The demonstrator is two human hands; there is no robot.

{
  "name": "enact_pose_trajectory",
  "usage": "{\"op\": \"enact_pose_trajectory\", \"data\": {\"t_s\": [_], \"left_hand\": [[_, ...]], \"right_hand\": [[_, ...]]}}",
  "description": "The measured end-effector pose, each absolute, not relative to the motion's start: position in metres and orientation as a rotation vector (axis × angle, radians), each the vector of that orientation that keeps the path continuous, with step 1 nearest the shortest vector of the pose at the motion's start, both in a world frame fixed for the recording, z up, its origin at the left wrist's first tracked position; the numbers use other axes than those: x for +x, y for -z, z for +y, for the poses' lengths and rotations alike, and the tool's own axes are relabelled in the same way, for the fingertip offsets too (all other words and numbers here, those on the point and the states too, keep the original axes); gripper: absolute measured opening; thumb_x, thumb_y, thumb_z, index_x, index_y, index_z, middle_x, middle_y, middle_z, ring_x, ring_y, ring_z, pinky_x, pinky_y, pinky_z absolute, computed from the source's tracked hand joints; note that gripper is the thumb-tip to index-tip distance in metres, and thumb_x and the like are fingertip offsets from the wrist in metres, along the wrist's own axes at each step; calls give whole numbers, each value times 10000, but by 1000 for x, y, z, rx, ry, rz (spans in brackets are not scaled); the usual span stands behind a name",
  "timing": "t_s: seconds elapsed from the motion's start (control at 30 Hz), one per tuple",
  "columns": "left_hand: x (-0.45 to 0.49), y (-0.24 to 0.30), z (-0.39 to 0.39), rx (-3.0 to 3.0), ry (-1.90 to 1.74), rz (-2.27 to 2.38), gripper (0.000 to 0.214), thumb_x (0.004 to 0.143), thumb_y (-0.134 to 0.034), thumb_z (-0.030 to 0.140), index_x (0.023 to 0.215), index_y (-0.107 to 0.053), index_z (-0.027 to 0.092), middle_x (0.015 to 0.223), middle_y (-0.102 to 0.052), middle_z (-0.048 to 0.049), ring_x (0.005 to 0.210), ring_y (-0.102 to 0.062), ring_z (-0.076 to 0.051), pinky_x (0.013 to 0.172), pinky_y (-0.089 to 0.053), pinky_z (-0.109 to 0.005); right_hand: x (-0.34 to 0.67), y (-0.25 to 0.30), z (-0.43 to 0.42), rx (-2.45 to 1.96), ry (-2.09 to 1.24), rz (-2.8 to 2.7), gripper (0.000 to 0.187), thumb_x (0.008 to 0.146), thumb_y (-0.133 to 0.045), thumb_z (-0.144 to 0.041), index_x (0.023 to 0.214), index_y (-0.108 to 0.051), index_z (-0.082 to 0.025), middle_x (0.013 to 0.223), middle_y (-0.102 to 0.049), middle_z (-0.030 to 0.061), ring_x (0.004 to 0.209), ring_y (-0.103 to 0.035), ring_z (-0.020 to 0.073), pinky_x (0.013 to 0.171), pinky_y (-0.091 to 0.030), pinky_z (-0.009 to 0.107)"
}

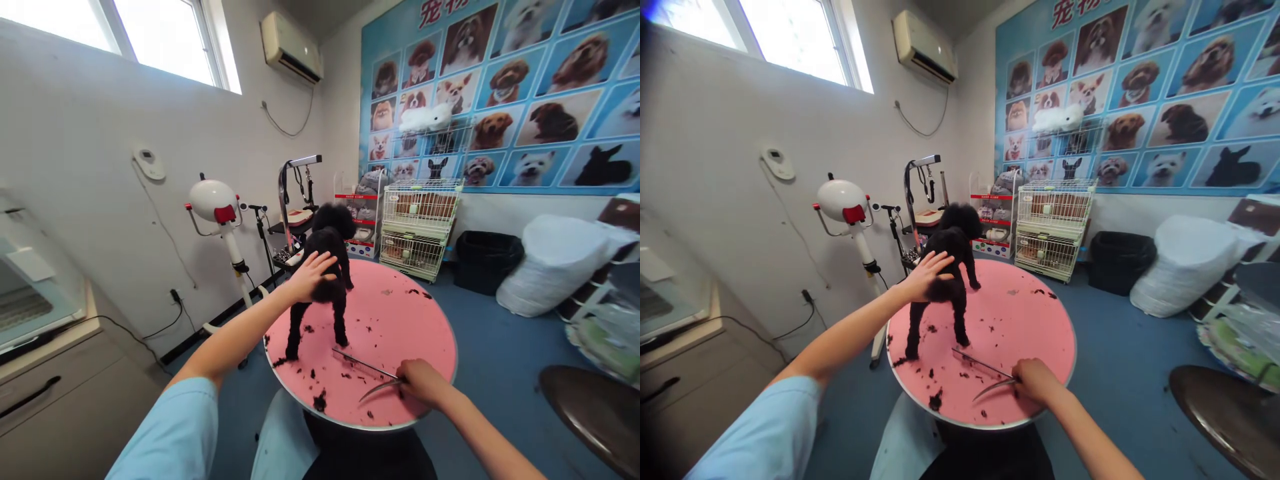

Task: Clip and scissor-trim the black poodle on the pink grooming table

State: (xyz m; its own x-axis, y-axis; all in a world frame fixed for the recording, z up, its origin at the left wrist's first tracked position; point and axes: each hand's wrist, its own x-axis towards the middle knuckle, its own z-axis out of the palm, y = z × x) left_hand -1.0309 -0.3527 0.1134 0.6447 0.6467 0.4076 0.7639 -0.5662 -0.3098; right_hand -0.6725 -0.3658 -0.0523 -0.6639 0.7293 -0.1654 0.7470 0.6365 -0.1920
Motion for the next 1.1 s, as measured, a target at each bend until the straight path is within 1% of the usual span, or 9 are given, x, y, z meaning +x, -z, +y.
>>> {"op": "enact_pose_trajectory", "data": {"t_s": [0.13,0.23,0.3,0.43,0.53,0.7,0.8,1.0,1.1], "left_hand": [[-1003,-117,-343,-2543,612,-1130,256,659,-666,162,911,-708,176,1019,-719,-89,1127,-617,-289,1143,-324,-505],[-993,-125,-338,-2498,1082,-1226,30,727,-599,170,721,-629,172,725,-668,-54,790,-657,-216,909,-511,-428],[-988,-131,-336,-2457,1412,-1269,174,834,-542,245,675,-576,185,608,-595,-27,634,-601,-172,724,-535,-361],[-989,-123,-336,-2357,1946,-1191,334,893,-546,490,777,-629,188,682,-597,-28,641,-566,-144,726,-513,-335],[-999,-98,-335,-2063,2252,-1267,489,829,-585,625,1069,-656,205,735,-562,-6,670,-532,-136,762,-490,-330],[-1014,-69,-338,-1829,2363,-1395,580,829,-542,678,1131,-638,193,757,-521,-3,716,-497,-136,817,-457,-325],[-1016,-69,-341,-1870,2222,-1364,529,878,-490,647,1112,-613,189,803,-531,-19,724,-505,-136,814,-461,-326],[-1011,-83,-340,-1929,1946,-1332,478,898,-426,654,908,-555,194,816,-563,-45,789,-563,-160,819,-487,-329],[-1006,-88,-340,-1969,1864,-1338,470,914,-402,633,792,-532,198,790,-580,-59,806,-582,-170,827,-493,-331]], "right_hand": [[-672,61,-360,1278,215,2896,235,842,-533,-262,805,-741,-158,884,-725,139,766,-668,230,737,-398,325],[-678,59,-369,1530,436,3019,294,902,-454,-317,776,-670,-162,812,-697,108,741,-636,210,687,-393,304],[-693,56,-379,1792,801,3044,363,936,-373,-385,728,-591,-183,707,-648,68,682,-599,197,634,-392,295],[-743,54,-402,1821,1875,2949,174,838,-484,-342,910,-539,-193,848,-658,46,745,-630,186,659,-471,294],[-778,54,-415,1682,2258,2783,385,738,-556,-192,1115,-481,-182,1028,-670,85,841,-676,193,699,-515,300],[-815,40,-425,1891,1322,3044,300,821,-463,-103,1108,-542,-147,1011,-688,125,912,-673,230,795,-484,324],[-833,24,-425,1930,915,3095,373,850,-526,-211,1215,-524,-135,1171,-652,158,1019,-655,265,832,-471,327],[-847,9,-422,2007,726,2972,408,893,-407,-125,1295,-480,-136,1205,-645,156,973,-680,234,764,-469,301],[-842,7,-421,2017,644,3039,414,875,-472,-193,1285,-485,-136,1159,-656,141,987,-668,259,784,-475,317]]}}
